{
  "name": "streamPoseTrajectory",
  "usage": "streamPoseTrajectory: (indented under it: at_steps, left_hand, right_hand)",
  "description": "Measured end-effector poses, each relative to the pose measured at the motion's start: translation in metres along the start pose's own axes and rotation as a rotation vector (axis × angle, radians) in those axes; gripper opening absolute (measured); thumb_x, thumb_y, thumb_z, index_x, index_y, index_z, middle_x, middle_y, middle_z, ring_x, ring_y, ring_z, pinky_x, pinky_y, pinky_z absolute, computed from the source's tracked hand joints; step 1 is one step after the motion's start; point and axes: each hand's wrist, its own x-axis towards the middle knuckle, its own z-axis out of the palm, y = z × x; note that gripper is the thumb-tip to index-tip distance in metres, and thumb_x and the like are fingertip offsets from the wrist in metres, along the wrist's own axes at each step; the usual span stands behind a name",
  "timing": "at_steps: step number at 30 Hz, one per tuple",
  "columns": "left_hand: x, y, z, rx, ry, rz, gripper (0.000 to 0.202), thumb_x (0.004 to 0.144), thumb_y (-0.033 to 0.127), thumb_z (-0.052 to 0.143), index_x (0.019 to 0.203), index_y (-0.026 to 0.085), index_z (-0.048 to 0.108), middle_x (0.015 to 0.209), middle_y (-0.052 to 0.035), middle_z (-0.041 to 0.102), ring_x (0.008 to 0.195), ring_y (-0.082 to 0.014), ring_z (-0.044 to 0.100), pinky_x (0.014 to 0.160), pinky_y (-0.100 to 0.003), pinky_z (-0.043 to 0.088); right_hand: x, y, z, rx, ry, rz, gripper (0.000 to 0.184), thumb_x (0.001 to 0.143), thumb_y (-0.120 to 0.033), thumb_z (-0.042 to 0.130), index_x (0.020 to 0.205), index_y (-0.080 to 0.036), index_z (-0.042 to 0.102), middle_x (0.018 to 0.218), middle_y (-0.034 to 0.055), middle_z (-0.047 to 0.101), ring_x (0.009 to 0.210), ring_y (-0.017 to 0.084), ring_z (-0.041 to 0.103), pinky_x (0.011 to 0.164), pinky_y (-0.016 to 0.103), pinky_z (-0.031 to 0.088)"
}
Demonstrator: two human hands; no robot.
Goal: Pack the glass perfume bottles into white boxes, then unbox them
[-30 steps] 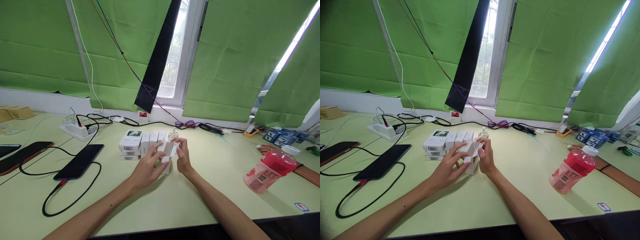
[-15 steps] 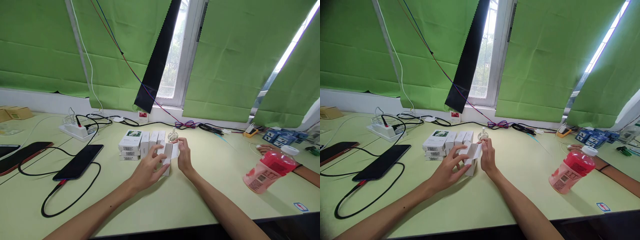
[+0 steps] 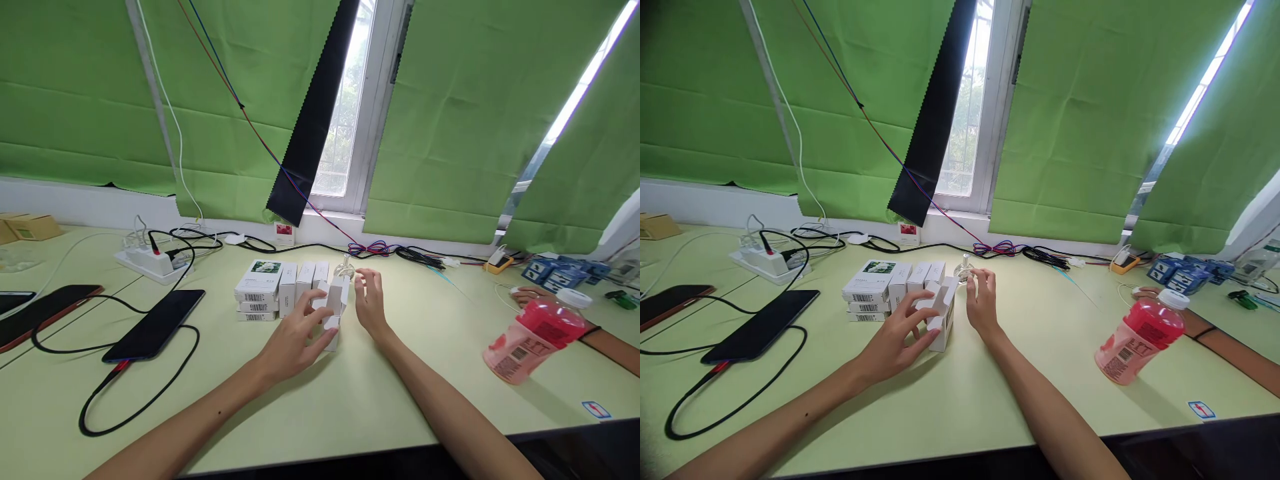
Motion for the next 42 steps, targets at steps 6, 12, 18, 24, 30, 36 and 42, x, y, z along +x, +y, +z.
streamPoseTrajectory:
  at_steps: [6,12,18,24,30,36,42]
  left_hand:
    - [0.001,0.002,-0.002,0.043,-0.004,0.019,0.017,0.098,0.034,0.058,0.111,0.024,0.063,0.137,-0.0114,0.048,0.083,-0.0135,0.061,0.065,-0.029,0.060]
    - [0.000,0.002,-0.001,0.045,-0.015,0.008,0.018,0.097,0.034,0.058,0.112,0.025,0.064,0.138,-0.0114,0.047,0.085,-0.0149,0.063,0.065,-0.030,0.061]
    - [-0.001,-0.001,0.000,0.017,-0.018,-0.001,0.020,0.097,0.034,0.058,0.115,0.026,0.063,0.140,-0.0107,0.045,0.089,-0.0156,0.063,0.061,-0.027,0.061]
    - [-0.001,-0.004,0.001,0.018,-0.016,0.009,0.024,0.094,0.035,0.064,0.117,0.028,0.063,0.140,-0.0100,0.045,0.086,-0.0143,0.061,0.062,-0.027,0.062]
    - [-0.002,-0.009,0.003,0.031,-0.028,0.016,0.027,0.095,0.033,0.064,0.121,0.030,0.060,0.142,-0.0090,0.041,0.087,-0.0139,0.061,0.063,-0.026,0.062]
    - [-0.003,-0.010,0.003,0.012,-0.020,0.018,0.023,0.096,0.030,0.061,0.119,0.029,0.058,0.139,-0.0091,0.042,0.081,-0.0114,0.059,0.058,-0.024,0.059]
    - [-0.004,-0.012,0.005,0.018,0.000,0.023,0.011,0.098,0.028,0.058,0.108,0.024,0.058,0.136,-0.0090,0.044,0.069,-0.0075,0.057,0.064,-0.028,0.057]
  right_hand:
    - [0.003,0.027,0.009,-0.183,-0.173,-0.122,0.042,0.103,-0.038,0.040,0.139,-0.025,0.056,0.147,0.0148,0.038,0.137,0.031,0.041,0.112,0.055,0.038]
    - [0.002,0.039,0.018,-0.362,-0.274,-0.142,0.050,0.099,-0.032,0.047,0.150,-0.029,0.048,0.156,0.0146,0.033,0.144,0.035,0.035,0.113,0.058,0.038]
    - [0.008,0.044,0.025,-0.403,-0.292,-0.148,0.055,0.097,-0.029,0.052,0.151,-0.030,0.047,0.159,0.0138,0.031,0.145,0.036,0.033,0.114,0.057,0.036]
    - [0.022,0.046,0.033,-0.439,-0.323,-0.169,0.057,0.095,-0.027,0.055,0.151,-0.021,0.048,0.160,0.0196,0.031,0.146,0.035,0.034,0.115,0.052,0.036]
    - [0.031,0.052,0.038,-0.438,-0.343,-0.166,0.054,0.093,-0.025,0.057,0.147,-0.017,0.051,0.153,0.0183,0.042,0.139,0.033,0.040,0.114,0.049,0.037]
    - [0.029,0.050,0.037,-0.493,-0.291,-0.171,0.046,0.091,-0.022,0.059,0.136,-0.019,0.057,0.134,0.0174,0.048,0.120,0.031,0.050,0.105,0.045,0.045]
    - [0.023,0.046,0.035,-0.544,-0.240,-0.194,0.037,0.094,-0.015,0.052,0.130,-0.020,0.059,0.127,0.0164,0.050,0.113,0.029,0.051,0.096,0.044,0.047]
